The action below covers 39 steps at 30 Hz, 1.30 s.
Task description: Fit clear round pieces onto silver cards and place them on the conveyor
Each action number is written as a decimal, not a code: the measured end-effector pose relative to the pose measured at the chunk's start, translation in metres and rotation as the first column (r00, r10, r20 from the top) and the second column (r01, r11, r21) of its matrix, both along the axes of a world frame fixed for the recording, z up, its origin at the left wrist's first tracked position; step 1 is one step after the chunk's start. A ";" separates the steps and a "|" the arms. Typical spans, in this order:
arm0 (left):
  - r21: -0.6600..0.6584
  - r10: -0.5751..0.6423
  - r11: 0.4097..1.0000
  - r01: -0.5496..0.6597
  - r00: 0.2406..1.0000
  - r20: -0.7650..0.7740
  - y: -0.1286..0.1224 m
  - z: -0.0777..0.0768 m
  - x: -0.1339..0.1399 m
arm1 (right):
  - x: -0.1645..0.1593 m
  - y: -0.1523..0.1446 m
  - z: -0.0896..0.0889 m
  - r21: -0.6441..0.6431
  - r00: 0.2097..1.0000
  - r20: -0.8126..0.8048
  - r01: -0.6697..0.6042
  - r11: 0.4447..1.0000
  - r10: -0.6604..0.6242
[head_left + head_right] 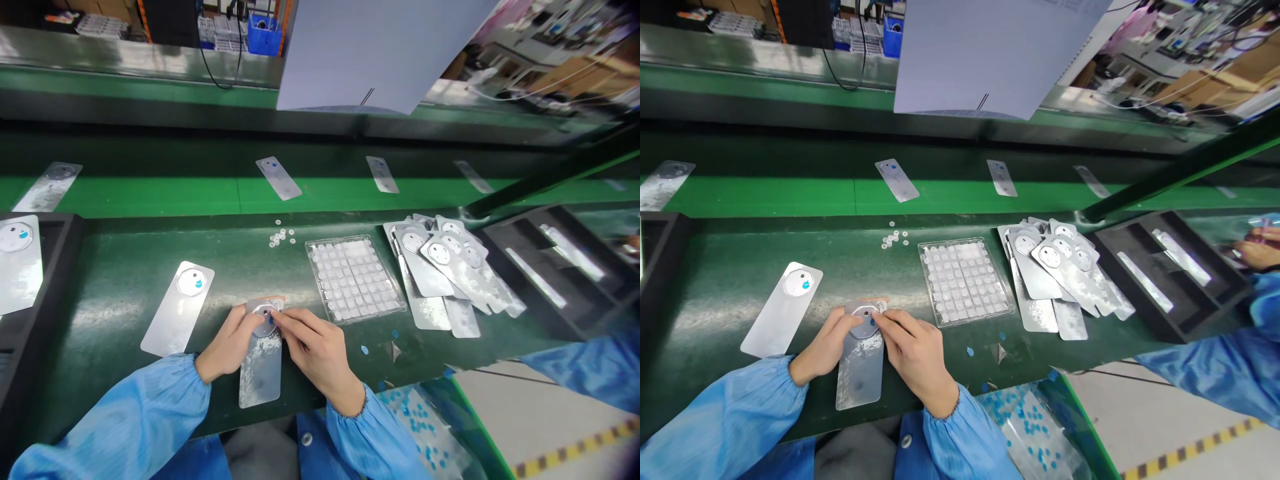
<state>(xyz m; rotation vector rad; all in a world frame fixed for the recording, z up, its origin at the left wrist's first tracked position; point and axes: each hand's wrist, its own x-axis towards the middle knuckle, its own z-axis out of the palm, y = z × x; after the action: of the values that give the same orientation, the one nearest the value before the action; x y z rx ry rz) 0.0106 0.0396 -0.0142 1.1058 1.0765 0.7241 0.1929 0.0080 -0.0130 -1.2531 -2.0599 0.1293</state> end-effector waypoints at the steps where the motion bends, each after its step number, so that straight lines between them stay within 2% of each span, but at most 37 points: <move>1: 0.009 0.000 1.000 0.000 1.000 -0.010 0.000 0.001 -0.001 | 0.001 0.001 0.001 0.008 1.000 0.013 -0.004 1.000 0.004; 6: 0.050 -0.045 0.998 0.044 0.999 0.016 -0.001 0.002 0.000 | 0.001 0.003 0.004 -0.024 0.999 0.024 -0.024 0.999 0.025; 8: 0.014 0.001 1.000 0.000 0.999 -0.042 -0.001 -0.001 0.000 | -0.002 0.002 0.003 -0.071 0.997 -0.064 -0.036 0.997 0.031; 10: -0.051 0.085 0.994 -0.094 0.985 -0.149 0.000 -0.004 0.000 | -0.006 0.000 0.000 -0.148 0.970 -0.244 -0.039 0.988 0.002; 12: -0.121 0.151 0.978 -0.172 0.975 -0.165 0.001 -0.006 0.001 | -0.010 -0.002 -0.003 -0.252 0.878 -0.468 -0.025 0.967 -0.099; 13: -0.169 0.158 0.970 -0.173 0.982 -0.100 0.002 -0.006 0.001 | -0.011 -0.003 -0.004 -0.300 0.811 -0.562 -0.016 0.954 -0.163; 15: -0.276 0.129 0.957 -0.091 0.984 0.125 0.004 -0.003 0.003 | -0.010 -0.005 -0.004 -0.361 0.677 -0.684 0.006 0.932 -0.270; 17: -0.341 0.090 0.940 0.022 0.947 0.309 0.006 0.000 0.004 | 0.001 -0.010 -0.001 -0.402 0.594 -0.731 0.024 0.916 -0.336; 20: -0.340 0.083 0.939 0.053 0.924 0.373 0.007 0.004 0.003 | 0.040 -0.034 0.005 -0.482 0.507 -0.723 0.117 0.868 -0.470; 22: -0.357 0.107 0.933 0.036 0.921 0.374 0.008 0.006 0.003 | 0.080 -0.062 0.006 -0.545 0.403 -0.697 0.241 0.803 -0.593; 25: -0.434 0.153 0.901 0.021 0.919 0.363 0.011 0.009 0.005 | 0.151 -0.114 -0.006 -0.641 0.220 -0.629 0.395 0.658 -0.745; 26: -0.454 0.157 0.891 0.024 0.922 0.355 0.011 0.010 0.005 | 0.173 -0.130 -0.014 -0.679 0.184 -0.574 0.439 0.589 -0.798; 28: -0.469 0.153 0.883 0.014 0.936 0.316 0.009 0.015 0.007 | 0.205 -0.159 -0.034 -0.757 0.218 -0.311 0.532 0.380 -0.925; 30: -0.436 0.159 0.899 -0.040 0.958 0.241 0.006 0.020 0.007 | 0.218 -0.180 -0.058 -0.728 0.214 -0.044 0.662 0.178 -0.976; 31: -0.405 0.166 0.911 -0.076 0.967 0.192 0.005 0.023 0.008 | 0.218 -0.186 -0.069 -0.692 0.189 0.046 0.715 0.105 -0.981; 32: -0.374 0.163 0.922 -0.099 0.977 0.141 0.005 0.026 0.009 | 0.216 -0.190 -0.079 -0.659 0.155 0.092 0.750 0.056 -0.984; 34: -0.331 0.081 0.942 -0.054 0.995 0.066 0.011 0.033 0.019 | 0.209 -0.190 -0.094 -0.627 0.122 0.107 0.778 0.028 -0.987; 36: -0.298 -0.096 0.948 0.113 0.993 0.071 0.019 0.041 0.047 | 0.203 -0.185 -0.102 -0.637 0.139 0.073 0.769 0.061 -0.988; 39: -0.116 -0.333 0.924 0.363 0.917 0.218 0.031 0.055 0.126 | 0.197 -0.180 -0.104 -0.652 0.189 0.013 0.746 0.135 -0.982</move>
<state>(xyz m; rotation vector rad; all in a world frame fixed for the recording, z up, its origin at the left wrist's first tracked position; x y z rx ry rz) 0.1368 0.0703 0.0409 1.0350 0.7284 0.4438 0.3899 -0.1723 -0.1175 -2.3914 -0.5082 0.3799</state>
